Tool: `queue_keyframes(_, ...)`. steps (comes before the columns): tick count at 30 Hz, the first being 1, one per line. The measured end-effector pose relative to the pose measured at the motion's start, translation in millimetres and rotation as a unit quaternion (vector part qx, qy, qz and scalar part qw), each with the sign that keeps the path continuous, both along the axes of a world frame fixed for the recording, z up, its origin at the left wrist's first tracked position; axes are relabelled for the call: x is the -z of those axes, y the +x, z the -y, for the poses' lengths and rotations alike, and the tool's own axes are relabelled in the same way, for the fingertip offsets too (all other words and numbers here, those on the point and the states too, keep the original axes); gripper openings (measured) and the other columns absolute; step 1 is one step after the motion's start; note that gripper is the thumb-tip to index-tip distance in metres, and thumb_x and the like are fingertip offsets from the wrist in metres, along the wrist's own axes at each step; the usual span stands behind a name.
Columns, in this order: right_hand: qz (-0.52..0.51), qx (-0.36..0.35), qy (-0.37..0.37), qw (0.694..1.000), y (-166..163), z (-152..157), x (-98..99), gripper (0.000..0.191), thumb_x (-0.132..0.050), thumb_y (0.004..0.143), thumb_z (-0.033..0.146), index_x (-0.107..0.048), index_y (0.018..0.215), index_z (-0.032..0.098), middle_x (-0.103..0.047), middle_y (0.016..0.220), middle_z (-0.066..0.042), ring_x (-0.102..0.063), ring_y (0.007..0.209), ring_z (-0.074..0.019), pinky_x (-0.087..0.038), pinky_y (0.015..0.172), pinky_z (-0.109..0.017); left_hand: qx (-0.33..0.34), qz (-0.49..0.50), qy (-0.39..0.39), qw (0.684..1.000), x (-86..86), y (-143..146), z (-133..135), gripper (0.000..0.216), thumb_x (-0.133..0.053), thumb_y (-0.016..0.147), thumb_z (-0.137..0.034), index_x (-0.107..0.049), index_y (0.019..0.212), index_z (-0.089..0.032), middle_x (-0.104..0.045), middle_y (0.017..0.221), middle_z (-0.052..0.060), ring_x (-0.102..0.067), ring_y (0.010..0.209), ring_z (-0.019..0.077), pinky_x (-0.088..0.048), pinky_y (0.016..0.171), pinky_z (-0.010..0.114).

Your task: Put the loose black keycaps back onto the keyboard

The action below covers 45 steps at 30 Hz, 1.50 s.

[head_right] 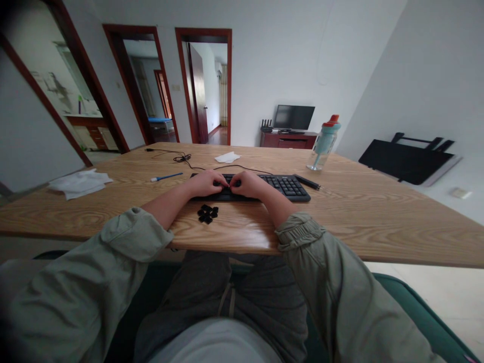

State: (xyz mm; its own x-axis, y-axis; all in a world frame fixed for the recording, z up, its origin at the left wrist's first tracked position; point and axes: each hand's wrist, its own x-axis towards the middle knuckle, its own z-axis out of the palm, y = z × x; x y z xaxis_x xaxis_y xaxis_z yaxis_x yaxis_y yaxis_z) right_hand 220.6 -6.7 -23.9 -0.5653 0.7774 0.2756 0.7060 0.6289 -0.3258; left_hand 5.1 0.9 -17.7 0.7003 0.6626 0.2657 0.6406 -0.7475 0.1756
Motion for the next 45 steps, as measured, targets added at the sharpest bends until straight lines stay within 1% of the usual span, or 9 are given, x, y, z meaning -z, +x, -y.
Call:
queue_keyframes(4,-0.018,-0.007,-0.004,1.000,-1,3,-0.4,0.023,-0.063,0.082,0.029,-0.077,0.095,0.017,-0.069,0.075,-0.002,-0.051,0.061,-0.0102,-0.036,0.060,-0.023,-0.002,-0.005,0.002,1.000,-0.1,1,1,0.035,-0.055,0.079,-0.016,-0.077,0.106,-0.021,-0.073,0.103,0.003,-0.065,0.092,0.0155,-0.048,0.085,0.023)
queue_keyframes(10,-0.044,-0.028,-0.003,0.999,-1,2,1.9,0.024,-0.061,0.080,0.023,-0.075,0.097,0.015,-0.070,0.081,-0.002,-0.054,0.066,-0.0103,-0.039,0.065,-0.022,-0.020,0.013,0.007,1.000,0.4,-3,-3,0.034,-0.055,0.083,-0.018,-0.075,0.110,-0.019,-0.072,0.107,0.004,-0.064,0.095,0.0157,-0.047,0.088,0.023)
queue_keyframes(17,-0.014,-0.014,-0.018,1.000,1,3,-1.3,0.026,-0.062,0.080,0.024,-0.077,0.100,0.017,-0.070,0.078,-0.001,-0.051,0.062,-0.0104,-0.037,0.061,-0.023,-0.043,0.012,0.004,0.999,-0.4,-5,-4,0.034,-0.056,0.083,-0.018,-0.075,0.110,-0.019,-0.073,0.106,0.003,-0.065,0.097,0.0164,-0.047,0.089,0.023)
queue_keyframes(21,-0.014,-0.009,-0.012,1.000,0,4,-2.1,0.024,-0.062,0.079,0.024,-0.077,0.096,0.016,-0.070,0.080,-0.002,-0.052,0.064,-0.0107,-0.038,0.062,-0.022,-0.041,0.013,0.002,0.999,-1.4,-5,-2,0.034,-0.056,0.083,-0.017,-0.075,0.110,-0.018,-0.073,0.105,0.004,-0.065,0.095,0.0161,-0.047,0.087,0.023)
queue_keyframes(28,0.003,-0.006,-0.016,1.000,0,7,-5.1,0.025,-0.062,0.080,0.025,-0.078,0.099,0.019,-0.069,0.075,-0.001,-0.048,0.059,-0.0094,-0.036,0.060,-0.023,-0.039,0.018,-0.005,0.999,-2.8,-4,1,0.034,-0.056,0.082,-0.016,-0.076,0.109,-0.020,-0.073,0.103,0.003,-0.064,0.094,0.0151,-0.047,0.087,0.022)
queue_keyframes(37,0.035,-0.004,-0.014,0.999,-1,11,-8.4,0.028,-0.060,0.080,0.024,-0.078,0.101,0.020,-0.071,0.079,-0.001,-0.051,0.059,-0.0105,-0.037,0.059,-0.023,-0.018,0.003,-0.020,1.000,-1.7,-5,2,0.037,-0.054,0.082,-0.015,-0.076,0.110,-0.020,-0.073,0.106,0.003,-0.065,0.093,0.0149,-0.047,0.086,0.023)
queue_keyframes(39,0.043,-0.013,-0.010,0.999,1,13,-7.8,0.029,-0.059,0.081,0.025,-0.078,0.102,0.019,-0.072,0.084,-0.002,-0.054,0.062,-0.0115,-0.039,0.062,-0.024,-0.006,-0.006,-0.015,1.000,-1.8,-5,3,0.038,-0.054,0.081,-0.014,-0.076,0.111,-0.022,-0.073,0.107,0.003,-0.065,0.095,0.0149,-0.047,0.087,0.023)
queue_keyframes(42,0.051,-0.034,0.024,0.998,4,15,-3.5,0.030,-0.059,0.081,0.027,-0.078,0.104,0.018,-0.073,0.096,-0.005,-0.061,0.074,-0.0150,-0.043,0.071,-0.025,0.017,-0.026,0.009,0.999,-2.9,-4,6,0.040,-0.054,0.081,-0.015,-0.075,0.113,-0.025,-0.072,0.111,0.002,-0.065,0.099,0.0156,-0.046,0.091,0.024)
queue_keyframes(45,0.063,-0.044,0.064,0.995,4,18,1.7,0.032,-0.058,0.082,0.026,-0.077,0.107,0.018,-0.072,0.105,-0.008,-0.064,0.086,-0.0188,-0.045,0.080,-0.026,0.010,-0.063,0.033,0.997,-4.5,1,11,0.036,-0.056,0.081,-0.017,-0.077,0.109,-0.026,-0.072,0.109,0.003,-0.065,0.098,0.0176,-0.046,0.091,0.025)
